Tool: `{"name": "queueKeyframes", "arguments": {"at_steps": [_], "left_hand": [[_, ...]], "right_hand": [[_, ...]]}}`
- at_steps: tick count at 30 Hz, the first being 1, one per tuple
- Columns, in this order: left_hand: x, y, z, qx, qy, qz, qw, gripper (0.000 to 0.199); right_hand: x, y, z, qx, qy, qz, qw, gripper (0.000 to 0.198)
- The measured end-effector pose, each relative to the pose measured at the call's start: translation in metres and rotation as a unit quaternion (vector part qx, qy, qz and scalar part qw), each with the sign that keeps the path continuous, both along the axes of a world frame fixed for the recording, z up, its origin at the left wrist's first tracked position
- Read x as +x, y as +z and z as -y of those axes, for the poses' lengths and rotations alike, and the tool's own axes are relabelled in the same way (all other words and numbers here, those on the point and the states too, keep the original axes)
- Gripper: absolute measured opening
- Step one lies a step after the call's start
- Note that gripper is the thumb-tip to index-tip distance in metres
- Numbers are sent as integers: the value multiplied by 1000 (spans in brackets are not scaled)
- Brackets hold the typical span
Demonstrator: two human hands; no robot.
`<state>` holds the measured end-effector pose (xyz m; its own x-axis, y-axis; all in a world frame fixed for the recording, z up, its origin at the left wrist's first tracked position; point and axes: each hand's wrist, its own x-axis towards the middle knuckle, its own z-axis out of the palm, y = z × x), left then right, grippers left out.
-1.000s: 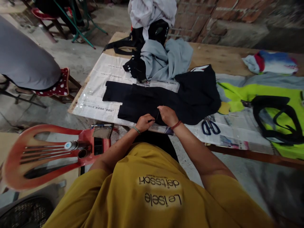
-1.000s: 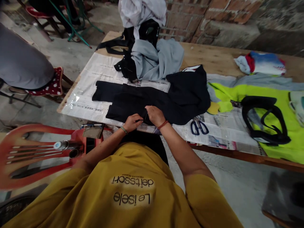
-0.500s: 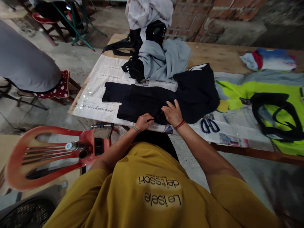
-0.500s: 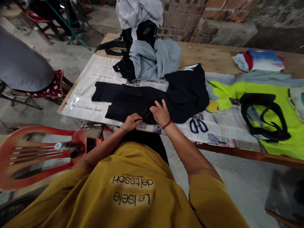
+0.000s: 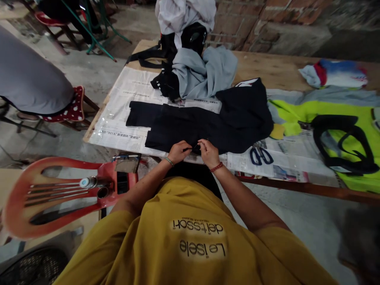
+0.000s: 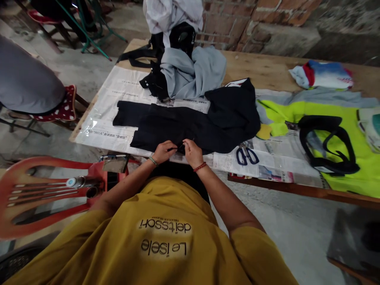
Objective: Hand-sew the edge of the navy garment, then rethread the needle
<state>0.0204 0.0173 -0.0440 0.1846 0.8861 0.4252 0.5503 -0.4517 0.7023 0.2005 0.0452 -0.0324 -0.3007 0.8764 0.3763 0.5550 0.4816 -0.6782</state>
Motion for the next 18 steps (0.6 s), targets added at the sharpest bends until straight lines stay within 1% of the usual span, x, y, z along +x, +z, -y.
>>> {"name": "queueKeyframes", "arguments": {"at_steps": [2, 4, 7, 10, 12, 15, 18], "left_hand": [[0, 0, 1, -4, -8, -18, 1000, 11], [0, 1, 3, -5, -23, -57, 998, 13], [-5, 8, 9, 3, -32, -160, 987, 14], [-14, 18, 18, 24, 4, -272, 962, 16], [-21, 22, 25, 43, 29, -318, 947, 20], [-23, 23, 35, 65, 38, -335, 939, 20], [-14, 17, 41, 68, 49, -317, 945, 17]], "right_hand": [[0, -9, 5, -22, -25, -14, 999, 32], [2, -15, 6, -43, -52, -25, 997, 33], [10, -17, 4, -47, -60, -28, 997, 32], [19, -15, 5, -33, -46, -22, 998, 32], [23, -14, 6, -34, -40, -19, 998, 32], [25, -14, 8, -25, -27, -7, 999, 32], [24, -14, 9, -10, -11, 6, 1000, 32]]}}
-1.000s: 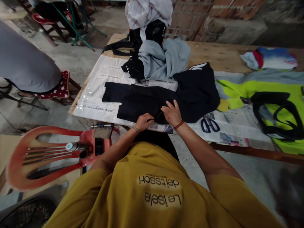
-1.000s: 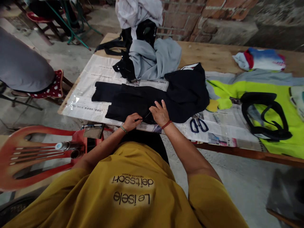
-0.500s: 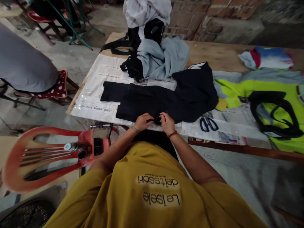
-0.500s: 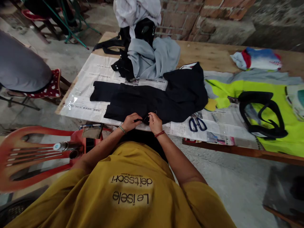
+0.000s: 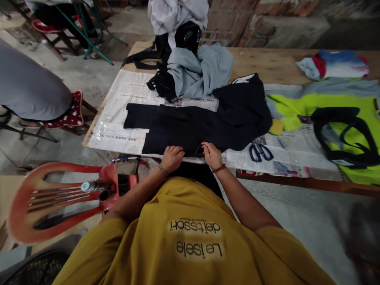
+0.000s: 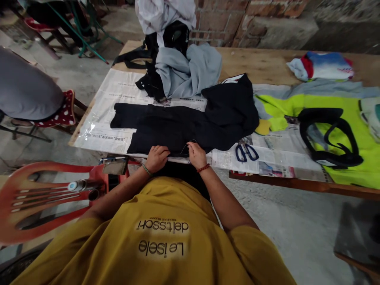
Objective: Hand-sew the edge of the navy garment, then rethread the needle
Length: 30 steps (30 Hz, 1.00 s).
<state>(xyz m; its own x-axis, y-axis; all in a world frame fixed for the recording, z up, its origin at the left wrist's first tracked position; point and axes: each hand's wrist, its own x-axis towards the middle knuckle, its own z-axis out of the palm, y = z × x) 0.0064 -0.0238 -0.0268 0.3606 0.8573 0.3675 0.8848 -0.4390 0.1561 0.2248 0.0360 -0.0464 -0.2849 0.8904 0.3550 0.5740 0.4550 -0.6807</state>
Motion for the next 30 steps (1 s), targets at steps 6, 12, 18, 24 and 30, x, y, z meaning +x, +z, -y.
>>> {"name": "queueKeyframes", "arguments": {"at_steps": [6, 12, 18, 24, 30], "left_hand": [[14, -17, 0, -6, -12, 41, 999, 23], [10, -24, -1, 38, -37, 79, 995, 20], [10, -21, 0, 39, -45, 101, 993, 17], [10, -20, 0, 8, -56, 94, 994, 18], [9, -20, 0, -12, -49, 92, 994, 19]], "right_hand": [[3, 5, -3, 10, 32, 10, 999, 32], [7, 24, -4, -24, 106, 42, 993, 28], [0, 42, -4, 34, 203, 219, 954, 21], [1, 39, -5, 33, 218, 251, 943, 23], [-2, 41, -5, 3, 233, 228, 945, 27]]}}
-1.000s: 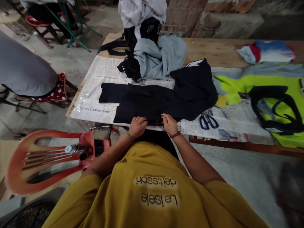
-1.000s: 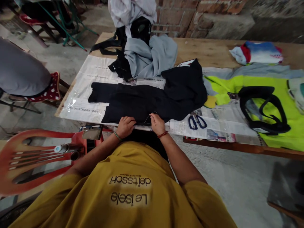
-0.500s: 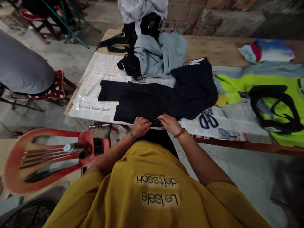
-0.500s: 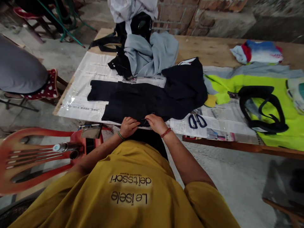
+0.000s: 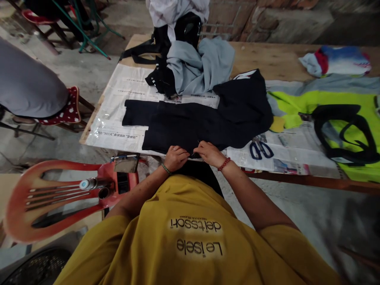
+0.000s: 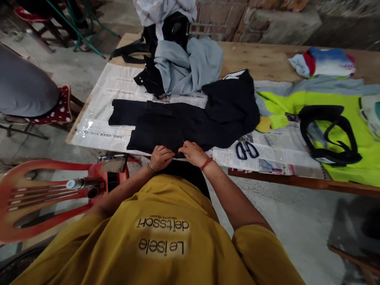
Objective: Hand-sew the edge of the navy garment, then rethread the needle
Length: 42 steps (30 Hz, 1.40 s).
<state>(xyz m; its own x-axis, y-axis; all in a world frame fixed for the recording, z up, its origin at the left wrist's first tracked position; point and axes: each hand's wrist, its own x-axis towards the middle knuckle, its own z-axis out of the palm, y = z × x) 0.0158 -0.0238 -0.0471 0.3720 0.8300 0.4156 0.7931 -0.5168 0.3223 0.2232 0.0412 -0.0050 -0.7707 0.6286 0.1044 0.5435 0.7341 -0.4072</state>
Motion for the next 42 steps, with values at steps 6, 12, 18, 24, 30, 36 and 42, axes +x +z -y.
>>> {"name": "queueKeyframes", "arguments": {"at_steps": [6, 12, 18, 24, 30, 36, 42], "left_hand": [[0, 0, -1, -9, 14, 5, 1000, 19], [1, 3, -1, 0, 18, 10, 1000, 21], [1, 0, -2, -7, 20, 15, 1000, 21], [0, 0, -3, -5, 18, 25, 1000, 21], [1, 6, -13, -21, 16, 22, 999, 24], [8, 5, -34, 1, -19, 62, 998, 24], [12, -3, -37, -4, -10, 99, 995, 22]], "right_hand": [[-12, 7, -4, -34, 4, -48, 998, 32], [-32, 10, -6, -119, -37, -115, 985, 25], [-40, 12, -4, -327, -179, -191, 908, 28], [-40, 14, -9, -405, -223, -208, 862, 4], [-41, 16, -12, -329, -242, -153, 900, 22], [-38, 13, -24, -200, -270, -136, 932, 25], [-40, 3, -28, -201, -281, -137, 928, 25]]}}
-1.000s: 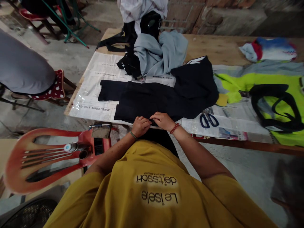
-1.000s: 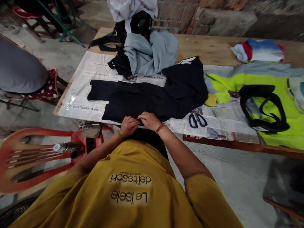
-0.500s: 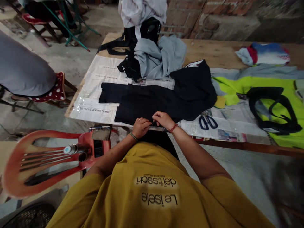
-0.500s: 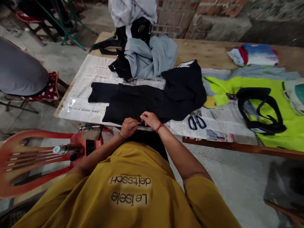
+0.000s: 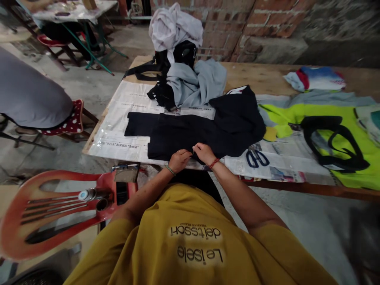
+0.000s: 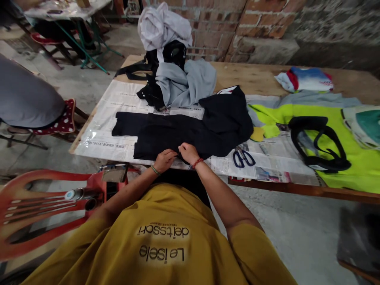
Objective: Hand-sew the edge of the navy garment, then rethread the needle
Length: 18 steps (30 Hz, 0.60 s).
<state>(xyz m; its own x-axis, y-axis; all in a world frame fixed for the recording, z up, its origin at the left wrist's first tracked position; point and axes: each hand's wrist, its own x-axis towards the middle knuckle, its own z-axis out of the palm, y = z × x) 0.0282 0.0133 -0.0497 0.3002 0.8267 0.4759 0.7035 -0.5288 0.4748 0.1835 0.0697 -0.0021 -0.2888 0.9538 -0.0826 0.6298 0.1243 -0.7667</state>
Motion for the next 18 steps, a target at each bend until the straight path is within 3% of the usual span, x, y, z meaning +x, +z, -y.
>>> {"name": "queueKeyframes", "arguments": {"at_steps": [12, 18], "left_hand": [[1, -2, -2, -46, 41, 99, 993, 24], [1, 0, -4, -59, 58, 132, 988, 16]], "right_hand": [[-4, 8, 7, 21, 68, 32, 997, 26], [-2, 14, 2, 29, 118, 78, 990, 25]]}}
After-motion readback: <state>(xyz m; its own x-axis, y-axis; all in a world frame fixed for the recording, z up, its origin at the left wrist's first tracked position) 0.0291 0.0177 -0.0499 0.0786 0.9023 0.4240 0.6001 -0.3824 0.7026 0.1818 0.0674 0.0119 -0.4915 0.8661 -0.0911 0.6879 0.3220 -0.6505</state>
